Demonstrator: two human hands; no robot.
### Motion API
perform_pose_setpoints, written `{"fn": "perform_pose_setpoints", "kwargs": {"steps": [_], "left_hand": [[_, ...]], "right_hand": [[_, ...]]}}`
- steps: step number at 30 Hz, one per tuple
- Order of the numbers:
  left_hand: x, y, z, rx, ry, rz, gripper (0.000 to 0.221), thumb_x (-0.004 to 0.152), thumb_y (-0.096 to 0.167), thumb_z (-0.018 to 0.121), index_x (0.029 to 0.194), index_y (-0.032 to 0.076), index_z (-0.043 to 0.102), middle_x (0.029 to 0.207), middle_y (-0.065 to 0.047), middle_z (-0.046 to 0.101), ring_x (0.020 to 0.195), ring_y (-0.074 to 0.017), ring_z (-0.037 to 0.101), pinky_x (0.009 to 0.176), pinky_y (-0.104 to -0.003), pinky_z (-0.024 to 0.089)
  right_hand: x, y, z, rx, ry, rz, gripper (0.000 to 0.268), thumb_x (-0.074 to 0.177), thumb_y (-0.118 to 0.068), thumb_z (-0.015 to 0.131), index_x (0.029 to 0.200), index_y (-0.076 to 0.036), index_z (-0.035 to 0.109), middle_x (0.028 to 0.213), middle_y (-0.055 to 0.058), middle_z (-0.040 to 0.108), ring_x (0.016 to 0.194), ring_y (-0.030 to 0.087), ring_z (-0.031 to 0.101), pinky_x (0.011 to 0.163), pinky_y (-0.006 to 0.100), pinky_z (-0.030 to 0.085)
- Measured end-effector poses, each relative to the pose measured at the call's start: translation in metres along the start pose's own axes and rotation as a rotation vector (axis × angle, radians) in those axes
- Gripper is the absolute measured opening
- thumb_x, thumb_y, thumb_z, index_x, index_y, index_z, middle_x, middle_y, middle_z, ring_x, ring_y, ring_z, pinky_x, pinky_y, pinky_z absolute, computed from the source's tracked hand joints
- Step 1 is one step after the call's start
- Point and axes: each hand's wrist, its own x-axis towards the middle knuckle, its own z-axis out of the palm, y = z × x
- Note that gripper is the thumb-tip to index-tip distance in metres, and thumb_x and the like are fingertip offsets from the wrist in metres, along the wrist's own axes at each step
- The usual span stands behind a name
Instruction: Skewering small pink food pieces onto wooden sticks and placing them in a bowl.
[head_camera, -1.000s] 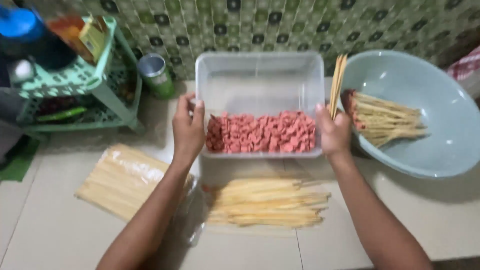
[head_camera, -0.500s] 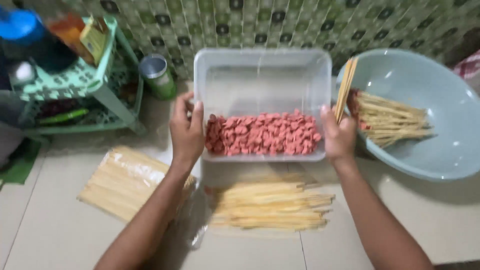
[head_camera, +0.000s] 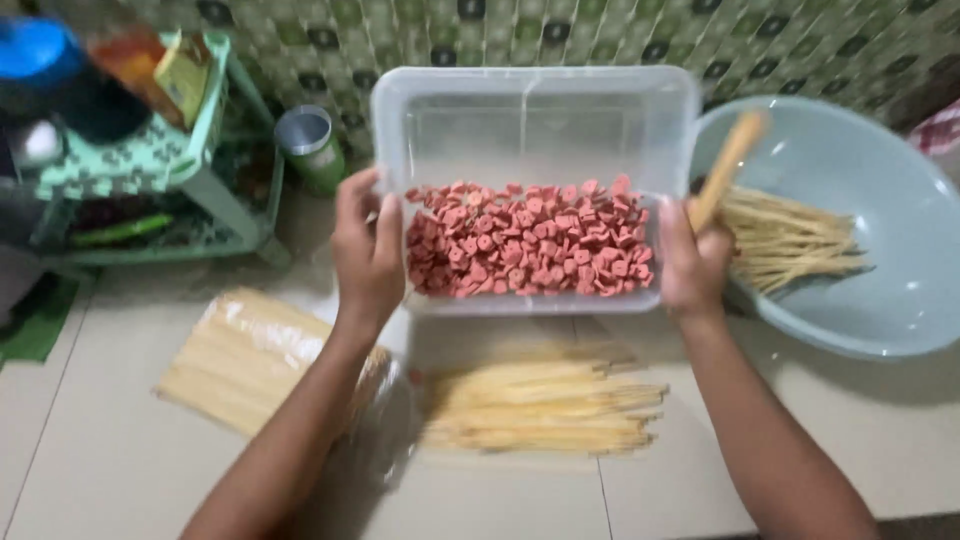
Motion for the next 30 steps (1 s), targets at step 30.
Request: {"fn": "perform_pose_setpoints", "kwargs": {"steps": [30], "left_hand": [[-0.026, -0.021, -0.009, 0.077, -0.035, -0.105, 0.031, 0.107, 0.015, 0.057, 0.134, 0.0, 0.057, 0.086, -0.011, 0.057, 0.077, -0.0202, 0.056, 0.07, -0.041, 0.057]], "right_hand": [[-0.023, 0.0, 0.006, -0.27, -0.193, 0.206, 0.029, 0.103, -0.032, 0.064, 0.087, -0.008, 0.067, 0.076, 0.002, 0.058, 0.073, 0.015, 0.053, 0.067, 0.037, 0.047]]}}
